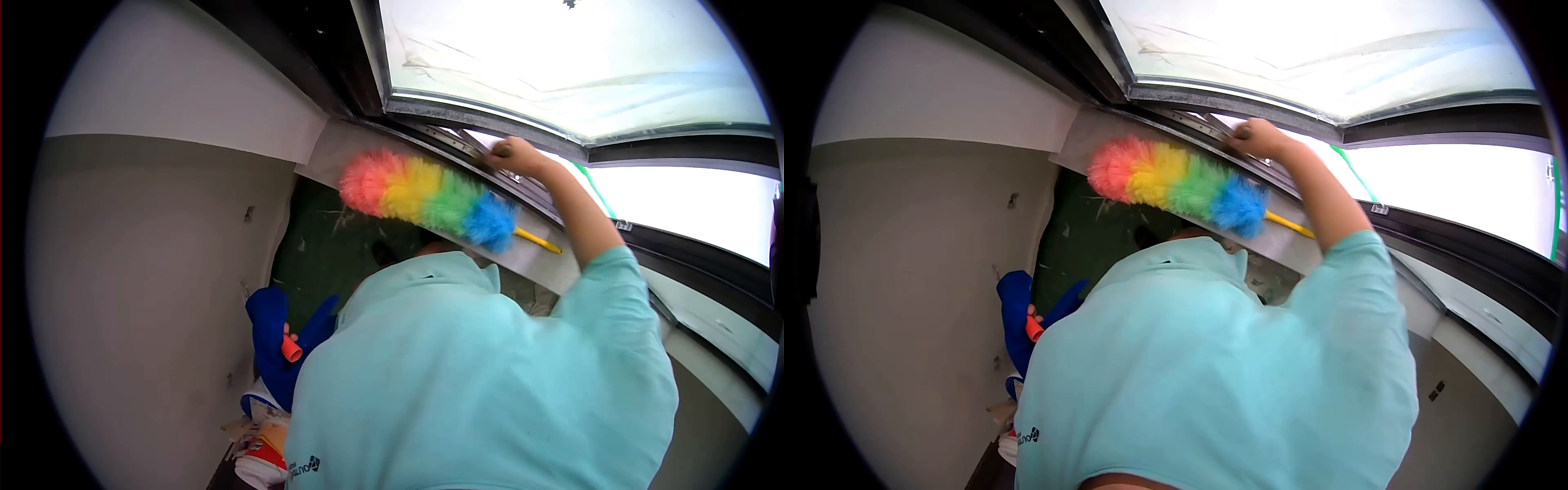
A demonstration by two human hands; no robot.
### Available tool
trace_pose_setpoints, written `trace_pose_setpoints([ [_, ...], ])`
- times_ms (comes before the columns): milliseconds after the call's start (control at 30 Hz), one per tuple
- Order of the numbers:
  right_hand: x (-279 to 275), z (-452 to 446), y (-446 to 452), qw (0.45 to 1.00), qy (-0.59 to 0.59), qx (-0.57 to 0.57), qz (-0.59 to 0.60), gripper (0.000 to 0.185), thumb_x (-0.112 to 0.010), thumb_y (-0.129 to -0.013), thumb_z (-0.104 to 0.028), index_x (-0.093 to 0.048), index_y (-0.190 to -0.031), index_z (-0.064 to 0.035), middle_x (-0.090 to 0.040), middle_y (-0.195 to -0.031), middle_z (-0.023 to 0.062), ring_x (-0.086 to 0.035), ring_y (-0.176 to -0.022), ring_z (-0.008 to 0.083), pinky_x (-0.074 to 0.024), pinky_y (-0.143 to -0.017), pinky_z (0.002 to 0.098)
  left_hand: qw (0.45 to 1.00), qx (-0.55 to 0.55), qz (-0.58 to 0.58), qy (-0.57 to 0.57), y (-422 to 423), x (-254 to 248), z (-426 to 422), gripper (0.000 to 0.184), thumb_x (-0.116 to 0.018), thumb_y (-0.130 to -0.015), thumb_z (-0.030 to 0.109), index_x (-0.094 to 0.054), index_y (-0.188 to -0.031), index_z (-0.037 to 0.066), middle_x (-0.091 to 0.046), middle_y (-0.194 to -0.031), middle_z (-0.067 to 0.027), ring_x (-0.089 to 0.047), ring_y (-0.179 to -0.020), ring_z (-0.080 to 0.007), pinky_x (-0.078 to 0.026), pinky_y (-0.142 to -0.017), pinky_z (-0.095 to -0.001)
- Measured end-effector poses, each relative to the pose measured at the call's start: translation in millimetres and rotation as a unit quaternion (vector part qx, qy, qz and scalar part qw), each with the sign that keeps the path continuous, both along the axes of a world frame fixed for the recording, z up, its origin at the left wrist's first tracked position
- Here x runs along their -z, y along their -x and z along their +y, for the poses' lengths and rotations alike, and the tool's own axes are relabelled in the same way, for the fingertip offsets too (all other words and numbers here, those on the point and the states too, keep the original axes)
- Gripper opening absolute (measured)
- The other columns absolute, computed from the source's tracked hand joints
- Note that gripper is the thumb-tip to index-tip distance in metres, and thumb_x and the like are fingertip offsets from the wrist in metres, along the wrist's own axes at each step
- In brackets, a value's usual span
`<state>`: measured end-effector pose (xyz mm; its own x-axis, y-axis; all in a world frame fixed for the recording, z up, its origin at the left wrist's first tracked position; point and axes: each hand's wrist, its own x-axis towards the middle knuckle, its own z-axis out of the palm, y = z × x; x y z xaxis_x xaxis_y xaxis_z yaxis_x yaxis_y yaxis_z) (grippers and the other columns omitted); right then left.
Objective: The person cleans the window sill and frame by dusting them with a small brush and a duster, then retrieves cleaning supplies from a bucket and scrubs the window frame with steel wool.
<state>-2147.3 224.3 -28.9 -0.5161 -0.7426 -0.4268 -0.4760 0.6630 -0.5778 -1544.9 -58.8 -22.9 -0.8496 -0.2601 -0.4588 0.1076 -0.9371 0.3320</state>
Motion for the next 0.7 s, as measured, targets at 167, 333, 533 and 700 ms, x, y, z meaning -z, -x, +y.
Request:
trace_pose_setpoints([
  [167,-35.5,-14.5,3.2,0.998,-0.024,-0.031,0.047,0.022,-0.060,-0.080,-0.021,-0.065,-0.085,-0.0008,-0.065,-0.067,0.0094,-0.059,-0.058,0.0143,-0.0475,-0.060,0.0284,1.000,-0.018,-0.008,-0.004,1.5,-9.5,3.2,0.032,-0.045,-0.094,0.020,-0.040,-0.121,0.003,-0.050,-0.110,-0.0112,-0.054,-0.099,-0.0247,-0.049,-0.087,-0.0338],
  [333,4.1,6.3,-13.5,0.996,0.085,0.027,0.017,0.021,-0.061,-0.083,-0.022,-0.064,-0.093,-0.0035,-0.065,-0.081,0.0083,-0.059,-0.072,0.0148,-0.0467,-0.070,0.0293,1.000,-0.028,-0.015,0.000,-2.7,-14.9,2.2,0.032,-0.046,-0.094,0.020,-0.040,-0.120,0.003,-0.050,-0.111,-0.0111,-0.054,-0.099,-0.0247,-0.048,-0.087,-0.0341],
  [533,-28.7,49.6,0.6,0.992,-0.102,0.024,0.065,0.023,-0.057,-0.078,-0.025,-0.066,-0.074,-0.0035,-0.062,-0.063,0.0116,-0.063,-0.065,0.0197,-0.0486,-0.064,0.0325,0.999,-0.031,-0.023,0.001,-4.3,-17.5,1.7,0.031,-0.046,-0.094,0.020,-0.041,-0.120,0.003,-0.050,-0.112,-0.0109,-0.054,-0.099,-0.0247,-0.048,-0.088,-0.0344],
  [700,-11.9,-58.9,-9.4,0.984,0.174,-0.043,0.001,0.029,-0.061,-0.082,-0.033,-0.064,-0.099,-0.0101,-0.065,-0.093,0.0120,-0.060,-0.086,0.0253,-0.0469,-0.079,0.0353,0.998,-0.039,-0.040,0.005,-0.2,-21.3,5.9,0.031,-0.046,-0.094,0.020,-0.041,-0.119,0.003,-0.050,-0.112,-0.0108,-0.054,-0.099,-0.0247,-0.048,-0.088,-0.0347],
])
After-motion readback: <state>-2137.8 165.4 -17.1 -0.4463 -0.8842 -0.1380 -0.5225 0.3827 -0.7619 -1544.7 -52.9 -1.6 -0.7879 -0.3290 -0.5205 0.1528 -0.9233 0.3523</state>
